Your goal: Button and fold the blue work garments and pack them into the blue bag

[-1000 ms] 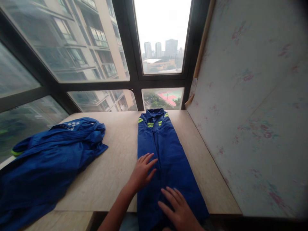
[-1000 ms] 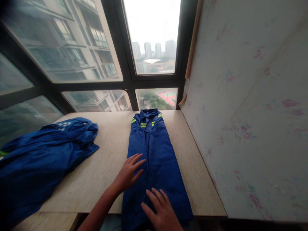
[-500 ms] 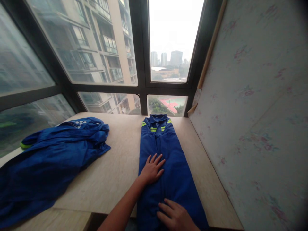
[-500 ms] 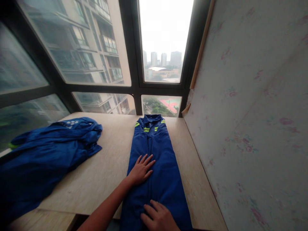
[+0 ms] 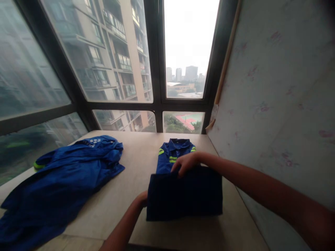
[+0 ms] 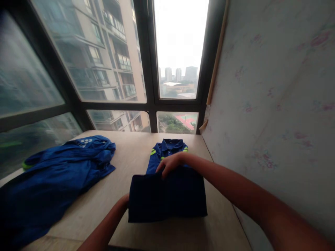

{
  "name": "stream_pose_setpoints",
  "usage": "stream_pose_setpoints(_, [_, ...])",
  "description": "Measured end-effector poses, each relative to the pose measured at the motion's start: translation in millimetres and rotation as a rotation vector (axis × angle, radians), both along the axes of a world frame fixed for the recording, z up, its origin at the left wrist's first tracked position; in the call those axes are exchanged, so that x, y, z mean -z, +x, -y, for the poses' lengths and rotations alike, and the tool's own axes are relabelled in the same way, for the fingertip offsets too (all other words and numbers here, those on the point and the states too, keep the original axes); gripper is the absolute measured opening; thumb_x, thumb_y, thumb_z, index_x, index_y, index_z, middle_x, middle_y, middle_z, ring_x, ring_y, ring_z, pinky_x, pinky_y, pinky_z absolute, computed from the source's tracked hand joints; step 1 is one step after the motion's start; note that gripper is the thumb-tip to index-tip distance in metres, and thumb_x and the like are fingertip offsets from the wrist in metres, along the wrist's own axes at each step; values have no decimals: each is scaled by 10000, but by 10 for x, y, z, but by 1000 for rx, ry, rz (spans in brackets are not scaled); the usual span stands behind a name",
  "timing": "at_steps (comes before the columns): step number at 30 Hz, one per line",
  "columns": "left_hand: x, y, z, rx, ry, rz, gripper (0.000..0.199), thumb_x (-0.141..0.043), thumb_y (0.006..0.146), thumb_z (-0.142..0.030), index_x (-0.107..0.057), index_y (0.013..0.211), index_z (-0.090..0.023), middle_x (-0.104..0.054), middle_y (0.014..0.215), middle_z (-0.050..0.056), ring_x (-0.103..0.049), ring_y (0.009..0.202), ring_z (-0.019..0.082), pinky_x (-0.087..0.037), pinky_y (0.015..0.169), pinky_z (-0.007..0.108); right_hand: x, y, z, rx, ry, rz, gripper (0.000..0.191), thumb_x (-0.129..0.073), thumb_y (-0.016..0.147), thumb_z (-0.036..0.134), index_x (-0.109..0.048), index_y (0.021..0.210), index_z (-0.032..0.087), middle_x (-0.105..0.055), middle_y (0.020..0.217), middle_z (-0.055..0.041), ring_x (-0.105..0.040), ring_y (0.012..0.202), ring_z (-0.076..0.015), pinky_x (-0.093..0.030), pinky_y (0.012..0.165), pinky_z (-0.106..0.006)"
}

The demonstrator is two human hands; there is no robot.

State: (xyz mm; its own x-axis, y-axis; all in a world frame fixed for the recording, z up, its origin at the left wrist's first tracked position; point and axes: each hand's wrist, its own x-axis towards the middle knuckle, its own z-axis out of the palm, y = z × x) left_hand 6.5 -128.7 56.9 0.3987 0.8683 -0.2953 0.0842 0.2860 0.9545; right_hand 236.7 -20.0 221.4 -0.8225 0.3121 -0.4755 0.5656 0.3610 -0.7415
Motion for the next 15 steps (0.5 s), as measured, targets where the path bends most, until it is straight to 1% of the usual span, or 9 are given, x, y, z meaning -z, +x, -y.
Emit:
stream_pose_setpoints(2, [-13, -86, -80, -124, 1, 8, 513, -652, 774, -587, -696, 1030, -145, -736, 887, 75, -662, 869, 248, -523, 783, 363, -165, -62, -422, 249, 184, -34, 445, -803, 612, 148, -751, 1053, 183, -751, 1001, -26, -697, 841, -180, -532, 751, -229])
stream_pose_setpoints(4, [4, -124, -149, -262, -34, 51, 562, -581, 795, -656, -686, 1003, -145, -726, 834, 67, -661, 807, 217, -511, 730, 315, -262, -59, -694, 458, 362, -116, 461, -743, 703, 155, -698, 1161, 174, -722, 1125, -69, -689, 918, -195, -535, 769, -243])
stream_pose_setpoints(6, [45, -149, -180, -408, -130, 105, 597, -564, 786, -692, -680, 994, -144, -721, 811, 65, -660, 758, 199, -490, 680, 282, -207, 17, -766, 585, 476, -179, 472, -606, 839, 192, -590, 1310, 170, -663, 1253, -106, -665, 1020, -206, -532, 819, -272])
stream_pose_setpoints(7, [69, -162, -180, -460, -178, 121, 604, -580, 773, -695, -677, 1007, -147, -723, 818, 64, -661, 746, 193, -479, 663, 271, -103, 83, -726, 638, 524, -196, 473, -563, 869, 202, -558, 1340, 165, -646, 1279, -116, -652, 1059, -215, -526, 852, -292])
stream_pose_setpoints(9, [110, -189, -159, -503, -226, 104, 614, -617, 746, -688, -666, 1069, -169, -733, 880, 57, -665, 765, 186, -465, 657, 255, 259, 270, -531, 726, 599, -198, 467, -578, 856, 217, -568, 1318, 143, -644, 1275, -135, -629, 1123, -251, -497, 939, -344])
stream_pose_setpoints(12, [107, -201, -137, -477, -255, 39, 672, -628, 712, -716, -655, 1138, -197, -741, 946, 53, -677, 835, 208, -470, 679, 261, 1063, 638, -137, 863, 668, -137, 482, -610, 820, 283, -595, 1270, 110, -614, 1301, -190, -568, 1223, -329, -430, 1034, -439])
stream_pose_setpoints(13, [85, -190, -143, -458, -269, 35, 689, -618, 708, -732, -659, 1137, -195, -743, 942, 55, -681, 847, 221, -475, 681, 269, 1344, 760, -29, 983, 703, -126, 483, -598, 822, 330, -602, 1256, 117, -627, 1276, -189, -574, 1216, -326, -431, 1032, -435])
stream_pose_setpoints(14, [55, -171, -158, -434, -277, 48, 694, -612, 710, -737, -665, 1128, -186, -745, 934, 58, -684, 853, 232, -482, 683, 277, 1604, 870, 54, 1098, 693, -112, 499, -587, 824, 374, -603, 1248, 113, -645, 1237, -192, -601, 1178, -319, -453, 1005, -419])
stream_pose_setpoints(15, [21, -143, -179, -405, -276, 77, 682, -619, 717, -722, -669, 1119, -174, -747, 932, 65, -686, 856, 239, -491, 688, 284, 1831, 962, 110, 1187, 636, -116, 530, -588, 815, 410, -597, 1248, 104, -654, 1213, -198, -623, 1141, -315, -471, 977, -408])
